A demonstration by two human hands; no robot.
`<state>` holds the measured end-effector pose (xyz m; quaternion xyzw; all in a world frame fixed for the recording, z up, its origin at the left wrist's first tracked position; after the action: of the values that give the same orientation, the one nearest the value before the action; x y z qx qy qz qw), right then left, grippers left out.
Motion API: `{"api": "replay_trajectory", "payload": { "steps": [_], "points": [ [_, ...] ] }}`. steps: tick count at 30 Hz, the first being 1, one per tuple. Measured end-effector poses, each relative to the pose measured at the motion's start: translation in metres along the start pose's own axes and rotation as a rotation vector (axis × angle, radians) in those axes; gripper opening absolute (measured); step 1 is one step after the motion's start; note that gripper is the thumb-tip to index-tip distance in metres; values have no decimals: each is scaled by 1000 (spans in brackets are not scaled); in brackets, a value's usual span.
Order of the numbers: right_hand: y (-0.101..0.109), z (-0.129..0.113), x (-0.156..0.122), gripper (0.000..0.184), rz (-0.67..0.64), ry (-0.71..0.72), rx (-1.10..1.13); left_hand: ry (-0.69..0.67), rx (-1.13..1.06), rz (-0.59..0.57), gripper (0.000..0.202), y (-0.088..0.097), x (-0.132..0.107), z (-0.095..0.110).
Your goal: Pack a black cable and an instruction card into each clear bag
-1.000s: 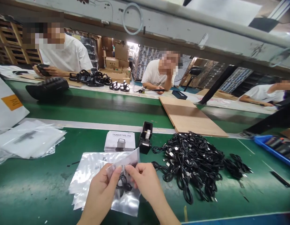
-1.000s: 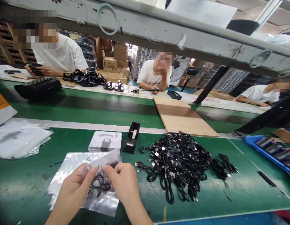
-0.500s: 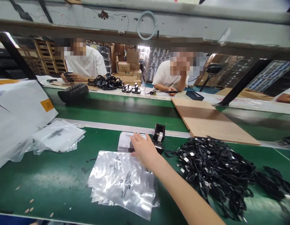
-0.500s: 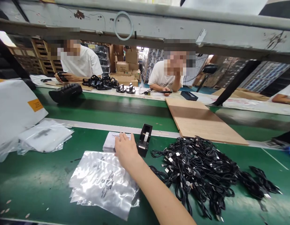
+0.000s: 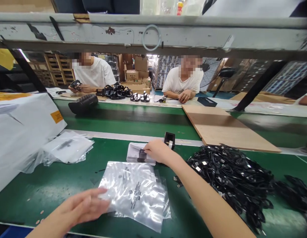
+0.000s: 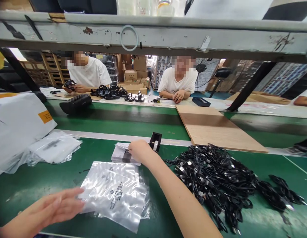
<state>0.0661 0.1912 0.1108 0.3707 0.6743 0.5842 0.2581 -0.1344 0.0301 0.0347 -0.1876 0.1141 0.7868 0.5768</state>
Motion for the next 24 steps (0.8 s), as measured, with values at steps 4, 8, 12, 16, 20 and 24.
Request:
{"api": "replay_trajectory", "payload": {
  "steps": [4,8,12,16,20,24],
  "points": [
    [4,-46,-54,22,184,212,45,188,-298,-169,47,-78,14,19],
    [0,-17,-115,51,548,-132,482,113,-156,-253,32,-108,15,21],
    [-56,31,-150,58,362,-663,1280,50,9,-399,33,-131,6,7],
    [-73,50,-170,35,321,-769,1506,-85,214,-280,36,-141,11,-10],
    [-73,79,-197,37,459,-920,1402,-299,520,-280,24,-146,20,-21],
    [-82,85,-208,38,432,-946,1398,-487,676,-177,19,-144,30,-8]
  ]
}}
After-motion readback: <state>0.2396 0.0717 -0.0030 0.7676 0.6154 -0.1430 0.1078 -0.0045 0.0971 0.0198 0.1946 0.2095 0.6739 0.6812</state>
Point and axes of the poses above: each hand's wrist, its own x-axis towards the middle knuckle, its own y-axis out of the back of the hand, z = x × y, the point moved 7 cm from there along x, towards the middle knuckle, and after that the axes turned 7 degrees about z, right-handed, at the moved point
